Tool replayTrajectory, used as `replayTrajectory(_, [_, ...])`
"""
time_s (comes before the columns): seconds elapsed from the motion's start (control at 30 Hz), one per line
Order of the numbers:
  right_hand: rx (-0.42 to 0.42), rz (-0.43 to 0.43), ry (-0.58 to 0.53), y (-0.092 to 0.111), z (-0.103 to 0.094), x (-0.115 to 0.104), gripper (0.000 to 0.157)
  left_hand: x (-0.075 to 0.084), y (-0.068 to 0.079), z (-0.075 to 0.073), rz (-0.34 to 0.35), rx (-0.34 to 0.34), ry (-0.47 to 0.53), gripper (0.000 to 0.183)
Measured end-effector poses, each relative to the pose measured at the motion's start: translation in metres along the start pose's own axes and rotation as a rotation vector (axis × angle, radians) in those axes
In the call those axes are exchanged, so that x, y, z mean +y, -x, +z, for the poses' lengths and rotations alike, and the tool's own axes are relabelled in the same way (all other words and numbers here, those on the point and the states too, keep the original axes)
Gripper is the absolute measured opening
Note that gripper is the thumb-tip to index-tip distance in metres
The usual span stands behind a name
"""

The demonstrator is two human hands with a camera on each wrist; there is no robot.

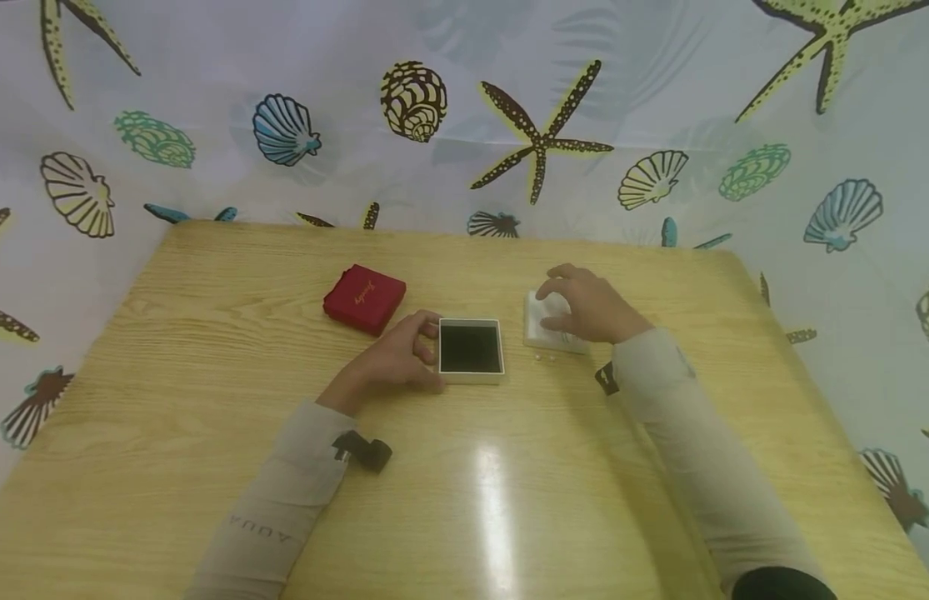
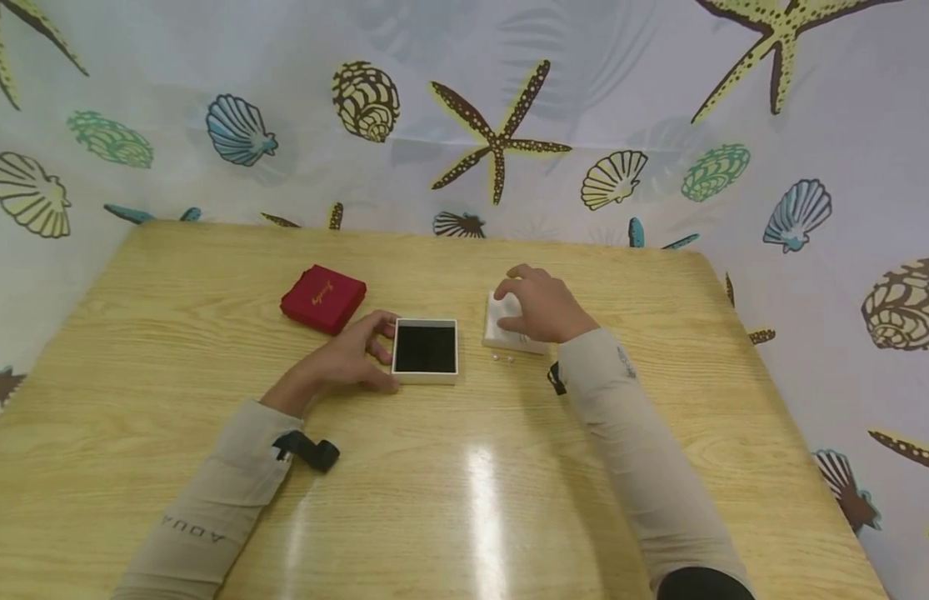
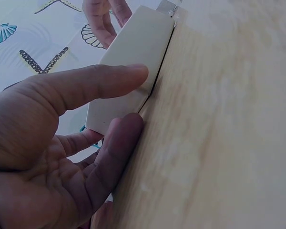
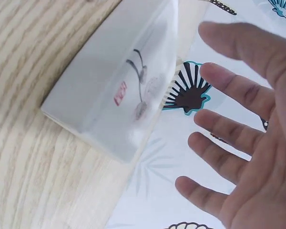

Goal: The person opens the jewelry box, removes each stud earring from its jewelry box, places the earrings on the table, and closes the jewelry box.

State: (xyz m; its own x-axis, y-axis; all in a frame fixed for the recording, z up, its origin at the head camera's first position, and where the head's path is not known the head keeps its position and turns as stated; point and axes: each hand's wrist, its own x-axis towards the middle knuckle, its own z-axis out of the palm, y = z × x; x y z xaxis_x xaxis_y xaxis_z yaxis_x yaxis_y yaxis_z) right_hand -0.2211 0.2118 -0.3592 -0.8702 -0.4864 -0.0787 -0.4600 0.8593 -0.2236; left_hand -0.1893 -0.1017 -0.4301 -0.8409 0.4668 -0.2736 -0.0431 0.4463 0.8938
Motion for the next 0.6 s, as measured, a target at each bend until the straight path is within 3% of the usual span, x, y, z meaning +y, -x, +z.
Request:
replayTrajectory(0.2, [-0.083,0.005,-0.114,-0.006,0.008,0.006,0.06,-0.001,0.0,0.001,0.006,0.004,-0.018,0.09])
replayTrajectory(0.6, [-0.135,0.025,-0.142,-0.007,0.011,0.008,0.074,0.002,0.003,0.0,-0.002,0.009,-0.026,0.088])
